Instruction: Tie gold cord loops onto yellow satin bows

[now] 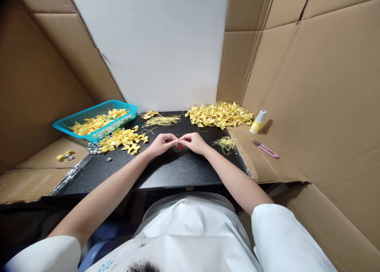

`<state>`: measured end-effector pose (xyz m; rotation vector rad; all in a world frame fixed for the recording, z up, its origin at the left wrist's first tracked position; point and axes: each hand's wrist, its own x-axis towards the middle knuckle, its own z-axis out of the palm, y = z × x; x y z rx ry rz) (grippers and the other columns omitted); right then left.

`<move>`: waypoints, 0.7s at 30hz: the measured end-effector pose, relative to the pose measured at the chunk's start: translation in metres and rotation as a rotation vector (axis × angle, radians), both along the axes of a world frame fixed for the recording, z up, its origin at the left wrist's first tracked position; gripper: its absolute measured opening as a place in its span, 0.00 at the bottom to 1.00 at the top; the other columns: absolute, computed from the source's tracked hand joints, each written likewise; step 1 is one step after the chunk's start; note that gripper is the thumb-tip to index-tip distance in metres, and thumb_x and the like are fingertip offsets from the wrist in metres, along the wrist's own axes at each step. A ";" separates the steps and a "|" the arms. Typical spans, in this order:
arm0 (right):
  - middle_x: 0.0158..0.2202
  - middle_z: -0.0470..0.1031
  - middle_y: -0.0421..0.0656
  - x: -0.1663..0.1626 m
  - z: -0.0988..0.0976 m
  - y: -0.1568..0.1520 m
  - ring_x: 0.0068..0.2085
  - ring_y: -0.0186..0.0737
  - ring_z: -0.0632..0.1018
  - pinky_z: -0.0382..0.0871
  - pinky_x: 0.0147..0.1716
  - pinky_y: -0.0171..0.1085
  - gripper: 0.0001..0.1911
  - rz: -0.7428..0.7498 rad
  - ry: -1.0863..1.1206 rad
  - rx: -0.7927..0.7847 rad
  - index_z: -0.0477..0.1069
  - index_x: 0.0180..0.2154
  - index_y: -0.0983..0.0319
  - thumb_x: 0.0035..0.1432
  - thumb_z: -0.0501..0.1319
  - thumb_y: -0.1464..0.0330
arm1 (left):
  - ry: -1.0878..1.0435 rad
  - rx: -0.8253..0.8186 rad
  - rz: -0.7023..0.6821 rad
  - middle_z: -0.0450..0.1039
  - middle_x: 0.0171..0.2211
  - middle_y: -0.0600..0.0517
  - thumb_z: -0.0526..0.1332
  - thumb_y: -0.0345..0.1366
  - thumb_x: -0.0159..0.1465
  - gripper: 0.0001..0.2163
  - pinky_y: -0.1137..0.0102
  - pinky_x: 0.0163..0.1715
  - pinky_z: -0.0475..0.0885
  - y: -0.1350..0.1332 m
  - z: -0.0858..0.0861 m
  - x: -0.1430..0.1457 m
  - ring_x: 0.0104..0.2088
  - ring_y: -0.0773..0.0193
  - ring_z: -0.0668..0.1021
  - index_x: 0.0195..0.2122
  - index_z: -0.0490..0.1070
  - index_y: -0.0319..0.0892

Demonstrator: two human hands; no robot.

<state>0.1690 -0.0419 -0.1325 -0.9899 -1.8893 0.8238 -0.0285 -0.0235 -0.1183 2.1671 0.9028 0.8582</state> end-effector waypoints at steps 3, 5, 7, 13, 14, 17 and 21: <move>0.24 0.76 0.41 0.004 0.003 0.000 0.25 0.33 0.70 0.63 0.28 0.34 0.10 -0.050 -0.058 0.083 0.78 0.28 0.64 0.54 0.62 0.64 | -0.013 -0.032 -0.012 0.72 0.22 0.52 0.61 0.47 0.59 0.17 0.75 0.20 0.54 0.000 0.001 -0.001 0.20 0.73 0.61 0.28 0.75 0.36; 0.25 0.76 0.41 0.005 0.005 0.001 0.26 0.33 0.70 0.62 0.29 0.34 0.09 -0.067 -0.077 0.137 0.77 0.28 0.63 0.55 0.62 0.66 | -0.022 -0.048 -0.020 0.72 0.22 0.52 0.61 0.47 0.59 0.16 0.75 0.20 0.54 -0.001 0.002 0.000 0.20 0.73 0.61 0.28 0.75 0.36; 0.26 0.75 0.41 0.007 0.006 0.002 0.27 0.33 0.70 0.62 0.30 0.34 0.08 -0.094 -0.110 0.201 0.76 0.28 0.63 0.56 0.61 0.67 | -0.028 -0.065 -0.033 0.72 0.22 0.52 0.61 0.47 0.59 0.17 0.75 0.20 0.54 -0.003 0.003 0.001 0.19 0.73 0.61 0.28 0.74 0.36; 0.26 0.72 0.40 0.009 0.002 0.006 0.27 0.33 0.67 0.60 0.30 0.34 0.08 -0.151 -0.176 0.268 0.73 0.27 0.62 0.57 0.60 0.70 | -0.072 -0.121 -0.068 0.73 0.22 0.51 0.62 0.49 0.59 0.18 0.75 0.19 0.54 -0.004 0.004 0.002 0.19 0.74 0.61 0.28 0.73 0.36; 0.26 0.72 0.40 0.009 0.001 0.007 0.27 0.33 0.67 0.60 0.30 0.35 0.08 -0.161 -0.179 0.267 0.73 0.27 0.62 0.58 0.60 0.70 | -0.076 -0.128 -0.071 0.73 0.22 0.51 0.62 0.49 0.59 0.18 0.75 0.19 0.54 -0.004 0.003 0.002 0.19 0.74 0.61 0.28 0.73 0.35; 0.28 0.73 0.41 0.009 0.000 0.008 0.28 0.35 0.68 0.61 0.33 0.36 0.07 -0.187 -0.192 0.260 0.73 0.28 0.61 0.58 0.60 0.69 | -0.081 -0.136 -0.066 0.73 0.22 0.50 0.62 0.51 0.59 0.19 0.75 0.19 0.55 -0.003 0.003 0.002 0.19 0.73 0.62 0.28 0.73 0.36; 0.35 0.75 0.43 0.010 0.004 0.005 0.38 0.42 0.71 0.63 0.42 0.41 0.06 -0.332 -0.159 0.329 0.74 0.38 0.59 0.56 0.61 0.69 | -0.125 -0.139 -0.038 0.75 0.24 0.48 0.62 0.53 0.57 0.21 0.73 0.22 0.62 -0.002 0.002 0.003 0.21 0.69 0.69 0.29 0.73 0.36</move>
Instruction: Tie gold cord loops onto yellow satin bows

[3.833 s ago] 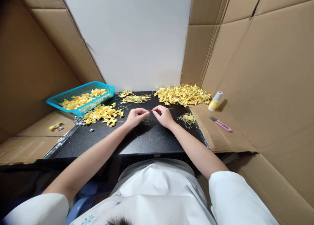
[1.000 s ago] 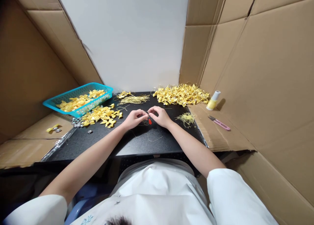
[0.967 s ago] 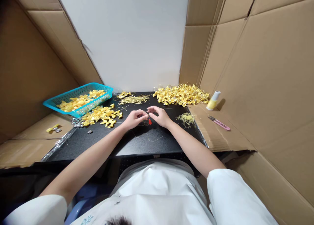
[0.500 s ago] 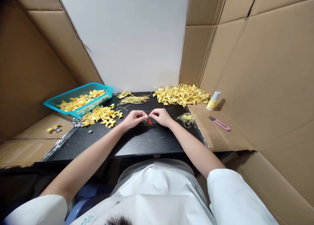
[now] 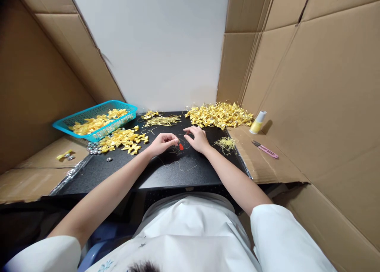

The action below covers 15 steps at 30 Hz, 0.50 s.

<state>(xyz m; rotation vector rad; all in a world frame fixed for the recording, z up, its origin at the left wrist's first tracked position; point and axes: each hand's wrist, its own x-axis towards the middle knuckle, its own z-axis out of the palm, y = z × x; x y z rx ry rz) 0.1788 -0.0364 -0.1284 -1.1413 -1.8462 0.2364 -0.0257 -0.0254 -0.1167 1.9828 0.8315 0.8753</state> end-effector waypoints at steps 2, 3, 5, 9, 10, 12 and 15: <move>0.35 0.74 0.44 0.001 0.004 -0.004 0.39 0.43 0.71 0.63 0.42 0.41 0.05 -0.083 0.073 0.082 0.73 0.36 0.60 0.57 0.59 0.68 | -0.043 -0.011 0.028 0.77 0.26 0.47 0.63 0.54 0.56 0.21 0.72 0.26 0.67 0.001 0.000 0.000 0.24 0.67 0.72 0.30 0.73 0.36; 0.33 0.74 0.44 0.002 0.005 -0.006 0.38 0.42 0.71 0.64 0.41 0.41 0.05 -0.086 0.097 0.101 0.72 0.33 0.60 0.57 0.58 0.67 | -0.062 -0.015 0.043 0.77 0.26 0.48 0.63 0.54 0.56 0.21 0.71 0.28 0.68 0.001 0.000 0.000 0.25 0.67 0.74 0.30 0.73 0.36; 0.28 0.72 0.42 0.001 0.007 -0.010 0.33 0.40 0.70 0.63 0.38 0.39 0.09 -0.005 0.070 0.075 0.69 0.27 0.60 0.58 0.58 0.64 | -0.090 -0.014 0.066 0.77 0.27 0.48 0.64 0.53 0.56 0.20 0.70 0.31 0.70 0.002 0.000 0.000 0.27 0.66 0.75 0.30 0.73 0.37; 0.23 0.71 0.39 -0.007 0.005 -0.015 0.28 0.35 0.69 0.60 0.35 0.37 0.15 0.214 -0.087 -0.079 0.68 0.23 0.61 0.59 0.58 0.61 | -0.101 0.007 0.083 0.76 0.27 0.49 0.63 0.52 0.57 0.19 0.71 0.31 0.69 0.002 0.001 -0.001 0.27 0.67 0.74 0.30 0.73 0.37; 0.23 0.70 0.39 -0.009 0.004 -0.015 0.27 0.34 0.69 0.59 0.34 0.36 0.16 0.237 -0.090 -0.102 0.68 0.23 0.61 0.60 0.57 0.61 | -0.096 0.015 0.089 0.76 0.26 0.50 0.62 0.51 0.58 0.19 0.72 0.30 0.68 0.002 0.001 -0.001 0.26 0.67 0.74 0.30 0.73 0.37; 0.22 0.69 0.39 -0.010 0.004 -0.015 0.26 0.33 0.67 0.58 0.31 0.35 0.17 0.253 -0.062 -0.124 0.66 0.22 0.61 0.61 0.54 0.62 | -0.068 0.058 0.111 0.76 0.26 0.50 0.61 0.49 0.59 0.17 0.72 0.27 0.66 0.001 0.002 -0.001 0.25 0.68 0.72 0.30 0.74 0.37; 0.21 0.65 0.38 -0.008 0.005 -0.015 0.24 0.33 0.64 0.57 0.28 0.34 0.16 0.254 -0.040 -0.124 0.64 0.22 0.61 0.60 0.54 0.62 | 0.024 0.235 0.174 0.77 0.27 0.50 0.60 0.44 0.62 0.13 0.71 0.29 0.65 -0.002 0.003 -0.002 0.26 0.67 0.72 0.29 0.74 0.38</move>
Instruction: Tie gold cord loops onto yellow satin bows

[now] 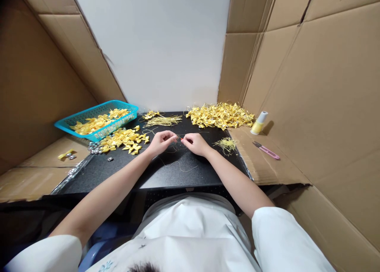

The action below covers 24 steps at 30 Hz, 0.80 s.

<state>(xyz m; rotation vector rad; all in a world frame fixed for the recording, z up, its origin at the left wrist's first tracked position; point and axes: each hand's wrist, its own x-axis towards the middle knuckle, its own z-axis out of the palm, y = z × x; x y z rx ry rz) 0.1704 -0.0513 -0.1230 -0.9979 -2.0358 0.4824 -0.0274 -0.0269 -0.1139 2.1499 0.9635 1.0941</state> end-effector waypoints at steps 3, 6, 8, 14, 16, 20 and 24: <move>0.20 0.63 0.37 0.002 0.001 0.000 0.24 0.32 0.63 0.56 0.27 0.34 0.15 0.028 -0.025 -0.014 0.64 0.21 0.61 0.58 0.55 0.64 | 0.129 0.207 0.082 0.77 0.28 0.50 0.59 0.39 0.63 0.10 0.70 0.33 0.66 -0.001 0.000 0.001 0.29 0.65 0.72 0.28 0.74 0.41; 0.20 0.63 0.37 0.002 0.001 0.000 0.24 0.32 0.63 0.56 0.27 0.34 0.15 0.034 -0.039 -0.037 0.63 0.20 0.61 0.58 0.55 0.64 | 0.233 0.365 0.139 0.78 0.29 0.50 0.58 0.36 0.64 0.09 0.69 0.34 0.66 -0.001 -0.002 0.003 0.30 0.63 0.72 0.30 0.74 0.41; 0.20 0.62 0.37 0.001 -0.001 0.001 0.24 0.32 0.63 0.56 0.27 0.33 0.16 0.028 -0.036 -0.043 0.62 0.20 0.62 0.59 0.54 0.64 | 0.312 0.464 0.172 0.79 0.31 0.49 0.56 0.36 0.66 0.10 0.68 0.35 0.66 0.000 -0.004 0.005 0.31 0.62 0.73 0.32 0.74 0.41; 0.19 0.61 0.36 -0.002 -0.003 0.002 0.24 0.31 0.63 0.56 0.28 0.33 0.17 -0.012 -0.040 -0.011 0.60 0.20 0.62 0.60 0.54 0.64 | 0.507 0.645 0.270 0.79 0.32 0.48 0.51 0.38 0.70 0.14 0.65 0.34 0.64 0.000 -0.006 0.008 0.33 0.59 0.73 0.38 0.75 0.41; 0.19 0.61 0.36 -0.002 -0.003 0.003 0.24 0.31 0.63 0.56 0.28 0.33 0.17 -0.016 -0.038 -0.008 0.59 0.20 0.61 0.60 0.54 0.64 | 0.540 0.665 0.291 0.79 0.32 0.48 0.51 0.38 0.70 0.14 0.64 0.33 0.62 -0.001 -0.006 0.009 0.33 0.59 0.73 0.38 0.76 0.42; 0.19 0.61 0.36 -0.002 -0.004 0.004 0.23 0.31 0.62 0.55 0.27 0.33 0.17 -0.024 -0.039 -0.004 0.59 0.20 0.61 0.59 0.54 0.64 | 0.591 0.695 0.318 0.78 0.29 0.47 0.52 0.37 0.69 0.13 0.63 0.31 0.59 -0.002 -0.005 0.011 0.34 0.57 0.73 0.36 0.76 0.43; 0.19 0.60 0.36 0.001 -0.004 0.004 0.23 0.31 0.62 0.55 0.27 0.33 0.16 -0.018 -0.046 -0.004 0.60 0.20 0.62 0.59 0.54 0.65 | 0.656 0.733 0.313 0.76 0.27 0.47 0.53 0.35 0.69 0.12 0.62 0.31 0.57 -0.001 -0.004 0.012 0.33 0.57 0.72 0.33 0.75 0.43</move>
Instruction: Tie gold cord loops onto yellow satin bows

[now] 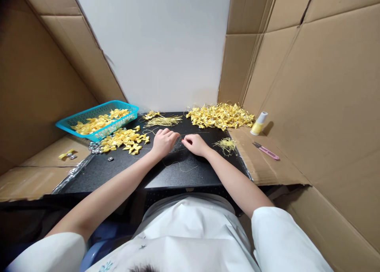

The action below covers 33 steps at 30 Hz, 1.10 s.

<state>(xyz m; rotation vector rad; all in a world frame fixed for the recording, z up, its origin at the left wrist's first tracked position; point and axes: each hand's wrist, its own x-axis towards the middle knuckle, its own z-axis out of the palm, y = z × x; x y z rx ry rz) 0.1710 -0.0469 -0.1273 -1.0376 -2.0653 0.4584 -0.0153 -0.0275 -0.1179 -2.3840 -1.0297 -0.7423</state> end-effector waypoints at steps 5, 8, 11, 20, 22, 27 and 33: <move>0.20 0.62 0.37 0.004 0.002 -0.001 0.24 0.31 0.63 0.55 0.27 0.33 0.15 0.025 -0.002 -0.002 0.61 0.20 0.62 0.58 0.55 0.66 | -0.063 0.013 0.036 0.77 0.27 0.48 0.52 0.35 0.69 0.13 0.62 0.34 0.58 0.004 0.003 -0.006 0.33 0.57 0.73 0.33 0.75 0.42; 0.21 0.64 0.38 0.007 0.003 -0.001 0.24 0.32 0.64 0.56 0.28 0.33 0.14 0.027 0.006 -0.009 0.63 0.21 0.62 0.58 0.55 0.66 | -0.131 -0.009 0.058 0.78 0.29 0.48 0.51 0.37 0.69 0.14 0.62 0.35 0.58 0.007 0.006 -0.010 0.34 0.57 0.74 0.33 0.75 0.42; 0.20 0.64 0.37 0.010 0.005 0.000 0.24 0.31 0.63 0.55 0.28 0.34 0.14 0.027 0.021 -0.026 0.63 0.20 0.62 0.56 0.57 0.67 | -0.180 -0.039 0.084 0.79 0.31 0.48 0.52 0.38 0.69 0.14 0.62 0.36 0.59 0.009 0.008 -0.014 0.35 0.56 0.74 0.33 0.75 0.42; 0.17 0.62 0.36 0.017 0.009 0.003 0.22 0.31 0.62 0.56 0.26 0.34 0.16 0.020 0.213 -0.148 0.62 0.17 0.62 0.51 0.58 0.62 | -0.279 -0.183 0.097 0.80 0.33 0.49 0.54 0.38 0.67 0.12 0.64 0.35 0.60 0.010 0.007 -0.016 0.36 0.57 0.75 0.32 0.75 0.43; 0.16 0.61 0.36 0.019 0.011 0.004 0.21 0.30 0.62 0.55 0.25 0.34 0.16 0.031 0.277 -0.184 0.61 0.16 0.61 0.50 0.58 0.61 | -0.297 -0.221 0.105 0.80 0.33 0.49 0.54 0.37 0.67 0.11 0.64 0.35 0.60 0.010 0.007 -0.016 0.36 0.57 0.75 0.32 0.75 0.43; 0.15 0.59 0.36 0.024 0.015 0.007 0.20 0.30 0.60 0.55 0.24 0.34 0.17 0.052 0.462 -0.231 0.59 0.13 0.61 0.47 0.58 0.61 | -0.324 -0.272 0.112 0.79 0.30 0.50 0.55 0.36 0.66 0.10 0.64 0.35 0.61 0.010 0.008 -0.016 0.35 0.57 0.75 0.31 0.75 0.43; 0.15 0.56 0.36 0.025 0.016 0.008 0.20 0.30 0.59 0.56 0.24 0.36 0.17 0.078 0.642 -0.263 0.57 0.13 0.60 0.46 0.56 0.60 | -0.336 -0.329 0.079 0.78 0.27 0.52 0.57 0.37 0.65 0.11 0.65 0.34 0.63 0.009 0.004 -0.011 0.32 0.59 0.75 0.28 0.75 0.43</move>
